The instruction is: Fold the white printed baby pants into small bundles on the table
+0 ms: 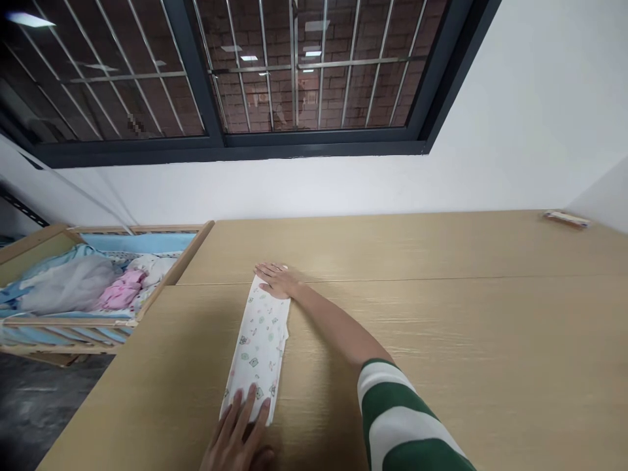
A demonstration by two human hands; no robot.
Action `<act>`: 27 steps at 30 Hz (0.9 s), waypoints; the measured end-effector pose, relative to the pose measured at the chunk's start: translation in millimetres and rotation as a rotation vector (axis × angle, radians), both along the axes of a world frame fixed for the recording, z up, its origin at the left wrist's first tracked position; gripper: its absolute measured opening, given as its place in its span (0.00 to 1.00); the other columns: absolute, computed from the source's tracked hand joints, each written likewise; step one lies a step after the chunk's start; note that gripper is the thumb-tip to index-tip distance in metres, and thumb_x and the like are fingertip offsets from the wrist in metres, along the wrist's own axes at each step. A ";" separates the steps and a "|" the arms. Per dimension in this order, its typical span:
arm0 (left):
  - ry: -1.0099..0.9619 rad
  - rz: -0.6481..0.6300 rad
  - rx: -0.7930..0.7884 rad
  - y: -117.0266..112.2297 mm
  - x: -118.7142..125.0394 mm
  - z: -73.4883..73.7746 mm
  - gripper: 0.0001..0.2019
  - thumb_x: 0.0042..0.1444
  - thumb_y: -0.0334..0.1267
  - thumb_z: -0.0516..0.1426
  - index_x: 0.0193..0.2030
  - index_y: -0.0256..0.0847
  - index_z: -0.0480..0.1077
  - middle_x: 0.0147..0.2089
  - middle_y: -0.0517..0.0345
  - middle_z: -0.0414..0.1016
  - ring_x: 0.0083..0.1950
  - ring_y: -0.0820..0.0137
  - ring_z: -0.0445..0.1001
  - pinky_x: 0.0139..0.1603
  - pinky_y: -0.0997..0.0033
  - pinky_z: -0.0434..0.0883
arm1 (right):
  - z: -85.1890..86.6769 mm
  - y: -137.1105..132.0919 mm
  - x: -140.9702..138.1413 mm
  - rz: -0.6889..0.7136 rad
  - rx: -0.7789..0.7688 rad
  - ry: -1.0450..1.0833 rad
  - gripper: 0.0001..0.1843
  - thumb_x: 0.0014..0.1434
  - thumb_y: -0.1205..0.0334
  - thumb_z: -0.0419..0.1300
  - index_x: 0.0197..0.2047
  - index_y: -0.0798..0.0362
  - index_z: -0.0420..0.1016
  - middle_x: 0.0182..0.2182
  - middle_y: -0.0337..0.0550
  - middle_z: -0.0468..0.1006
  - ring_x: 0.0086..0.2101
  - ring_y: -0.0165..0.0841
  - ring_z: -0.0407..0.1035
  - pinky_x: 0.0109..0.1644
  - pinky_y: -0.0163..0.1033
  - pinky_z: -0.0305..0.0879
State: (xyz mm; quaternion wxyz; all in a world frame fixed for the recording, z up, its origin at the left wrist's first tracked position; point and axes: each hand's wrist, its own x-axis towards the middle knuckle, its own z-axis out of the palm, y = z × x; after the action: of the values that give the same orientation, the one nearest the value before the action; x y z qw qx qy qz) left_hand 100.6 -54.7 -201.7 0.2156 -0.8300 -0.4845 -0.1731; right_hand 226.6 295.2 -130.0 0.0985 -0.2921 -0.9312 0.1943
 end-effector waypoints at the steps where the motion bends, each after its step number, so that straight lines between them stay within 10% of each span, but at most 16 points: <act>1: -0.026 -0.015 -0.037 1.3 -4.0 4.7 0.27 0.66 0.51 0.55 0.68 0.46 0.65 0.62 0.47 0.75 0.58 0.54 0.77 0.48 0.63 0.78 | 1.6 -4.1 -0.3 -0.003 0.030 0.007 0.31 0.71 0.55 0.50 0.74 0.50 0.54 0.74 0.47 0.49 0.72 0.38 0.41 0.75 0.49 0.33; 10: -0.293 -0.110 -0.232 17.5 -56.9 25.3 0.11 0.68 0.43 0.54 0.52 0.50 0.74 0.52 0.56 0.80 0.50 0.67 0.81 0.48 0.72 0.80 | 41.1 -144.6 43.9 0.134 -0.001 0.081 0.19 0.70 0.53 0.54 0.56 0.54 0.75 0.48 0.53 0.77 0.49 0.42 0.71 0.56 0.48 0.67; 16: -0.338 -0.130 -0.262 20.0 -48.6 40.9 0.12 0.71 0.34 0.49 0.49 0.47 0.74 0.49 0.57 0.79 0.48 0.68 0.79 0.50 0.70 0.78 | 34.6 -243.2 75.1 0.259 0.064 -0.063 0.30 0.61 0.40 0.62 0.57 0.55 0.74 0.49 0.53 0.77 0.51 0.46 0.70 0.59 0.50 0.66; 22: -0.383 -0.022 -0.237 23.4 -38.3 27.3 0.13 0.70 0.29 0.46 0.50 0.42 0.70 0.50 0.52 0.78 0.50 0.65 0.77 0.52 0.63 0.76 | 7.3 -276.1 66.2 0.090 0.342 -0.085 0.20 0.68 0.67 0.53 0.61 0.60 0.69 0.47 0.56 0.79 0.47 0.46 0.72 0.54 0.50 0.69; 27: -0.387 -0.112 -0.334 16.2 -35.6 45.3 0.08 0.69 0.35 0.51 0.46 0.45 0.72 0.45 0.55 0.79 0.45 0.66 0.79 0.47 0.67 0.78 | 6.4 -283.4 68.8 0.029 0.271 -0.021 0.21 0.66 0.67 0.55 0.62 0.59 0.68 0.51 0.58 0.78 0.49 0.46 0.72 0.59 0.51 0.67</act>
State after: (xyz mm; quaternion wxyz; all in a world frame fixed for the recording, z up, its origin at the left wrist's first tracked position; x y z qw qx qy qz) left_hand 65.0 -38.4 -156.3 -0.0309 -0.8309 -0.4920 -0.2579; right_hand 295.5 11.8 -123.5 0.1245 -0.2647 -0.9540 0.0651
